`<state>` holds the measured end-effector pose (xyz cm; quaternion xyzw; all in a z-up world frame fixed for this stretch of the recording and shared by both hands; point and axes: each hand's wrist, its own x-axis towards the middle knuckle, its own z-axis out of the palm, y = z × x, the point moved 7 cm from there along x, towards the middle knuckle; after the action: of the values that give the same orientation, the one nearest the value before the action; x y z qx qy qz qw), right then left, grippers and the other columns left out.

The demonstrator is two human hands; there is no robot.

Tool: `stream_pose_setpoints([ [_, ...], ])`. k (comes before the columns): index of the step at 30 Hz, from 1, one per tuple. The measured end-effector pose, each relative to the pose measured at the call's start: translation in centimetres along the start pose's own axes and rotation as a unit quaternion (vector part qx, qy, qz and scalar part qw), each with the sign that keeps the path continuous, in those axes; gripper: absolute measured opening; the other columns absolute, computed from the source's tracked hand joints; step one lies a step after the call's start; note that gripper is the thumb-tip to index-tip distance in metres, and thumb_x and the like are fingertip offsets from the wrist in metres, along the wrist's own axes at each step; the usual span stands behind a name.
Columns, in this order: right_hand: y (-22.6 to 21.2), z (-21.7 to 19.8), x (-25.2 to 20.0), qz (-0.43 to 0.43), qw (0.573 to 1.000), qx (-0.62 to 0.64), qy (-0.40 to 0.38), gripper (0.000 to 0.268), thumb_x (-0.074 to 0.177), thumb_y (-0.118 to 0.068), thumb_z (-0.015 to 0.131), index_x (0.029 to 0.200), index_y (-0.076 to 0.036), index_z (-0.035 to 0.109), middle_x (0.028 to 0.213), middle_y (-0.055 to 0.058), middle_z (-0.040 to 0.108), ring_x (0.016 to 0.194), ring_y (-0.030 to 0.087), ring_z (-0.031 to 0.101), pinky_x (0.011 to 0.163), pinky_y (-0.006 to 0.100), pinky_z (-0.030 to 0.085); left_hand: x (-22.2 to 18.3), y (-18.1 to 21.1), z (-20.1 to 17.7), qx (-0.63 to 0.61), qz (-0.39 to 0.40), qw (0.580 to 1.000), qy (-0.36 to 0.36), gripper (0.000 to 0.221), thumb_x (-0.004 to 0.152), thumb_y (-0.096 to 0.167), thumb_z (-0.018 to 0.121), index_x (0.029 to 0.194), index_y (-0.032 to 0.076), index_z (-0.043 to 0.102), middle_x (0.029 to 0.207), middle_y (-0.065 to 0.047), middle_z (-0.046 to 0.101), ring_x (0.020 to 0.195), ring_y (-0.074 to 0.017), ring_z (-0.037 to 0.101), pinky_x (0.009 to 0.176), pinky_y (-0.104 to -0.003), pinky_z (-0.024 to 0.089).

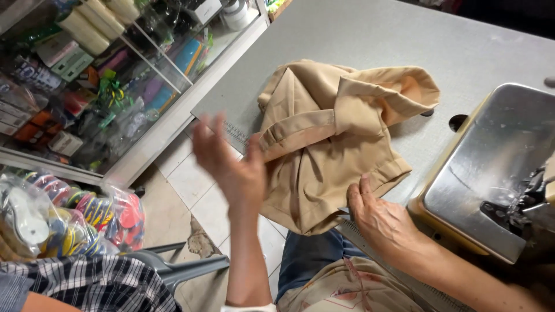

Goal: Removing loose threads from a pair of tan shorts using thread nippers at a sewing workstation.

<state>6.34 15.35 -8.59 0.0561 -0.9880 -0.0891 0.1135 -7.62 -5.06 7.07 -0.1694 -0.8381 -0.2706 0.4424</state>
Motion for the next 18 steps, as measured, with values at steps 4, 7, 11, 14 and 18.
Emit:
stream_pose_setpoints([
  [4,0.0,0.1,0.1,0.014,1.0,0.006,-0.006,0.048,0.083,-0.006,0.049,0.131,-0.003,0.047,0.145,0.035,0.05,0.039,0.018,0.068,0.028,0.035,0.046,2.8,9.3,6.6,-0.049,0.085,0.981,-0.165,0.076,0.094,0.048,0.079,0.151,0.014,0.043,0.161,-0.016,0.04,0.151,-0.0373,0.033,0.126,-0.056,0.027],
  [7,0.3,-0.4,0.3,0.017,0.998,0.046,-0.029,0.047,0.082,-0.002,0.05,0.128,-0.003,0.044,0.146,0.035,0.046,0.044,0.024,0.071,0.03,0.039,0.048,2.8,12.4,11.8,-0.023,0.14,0.959,-0.247,0.089,0.086,0.044,0.088,0.157,0.022,0.04,0.168,-0.015,0.033,0.153,-0.0344,0.033,0.123,-0.053,0.036],
  [11,1.1,-2.3,0.6,0.017,0.965,0.196,-0.175,0.042,0.083,0.011,0.049,0.12,-0.006,0.041,0.153,0.025,0.031,0.062,0.04,0.075,0.043,0.053,0.05,2.5,14.2,10.9,-0.198,0.167,0.918,-0.301,0.031,0.093,-0.002,0.068,0.124,-0.001,0.066,0.107,-0.018,0.066,0.104,-0.0338,0.064,0.085,-0.041,0.058],
  [14,1.4,-6.5,0.8,0.021,0.957,0.279,-0.082,0.033,0.082,0.012,0.045,0.105,-0.013,0.047,0.087,0.003,0.061,0.059,0.03,0.063,0.047,0.044,0.048,1.0,11.9,6.3,-0.237,0.152,0.914,-0.294,0.04,0.083,-0.028,0.049,0.108,-0.002,0.065,0.106,-0.014,0.066,0.092,-0.0279,0.067,0.075,-0.036,0.057],
  [18,1.8,-10.7,0.3,-0.024,0.954,0.265,0.141,0.037,0.095,-0.002,0.052,0.132,0.006,0.052,0.111,0.02,0.07,0.064,0.029,0.071,0.038,0.038,0.057,-1.1,7.8,2.0,-0.217,0.133,0.922,-0.292,0.036,0.08,-0.021,0.062,0.105,0.005,0.068,0.108,-0.007,0.068,0.105,-0.026,0.063,0.092,-0.038,0.055],
])
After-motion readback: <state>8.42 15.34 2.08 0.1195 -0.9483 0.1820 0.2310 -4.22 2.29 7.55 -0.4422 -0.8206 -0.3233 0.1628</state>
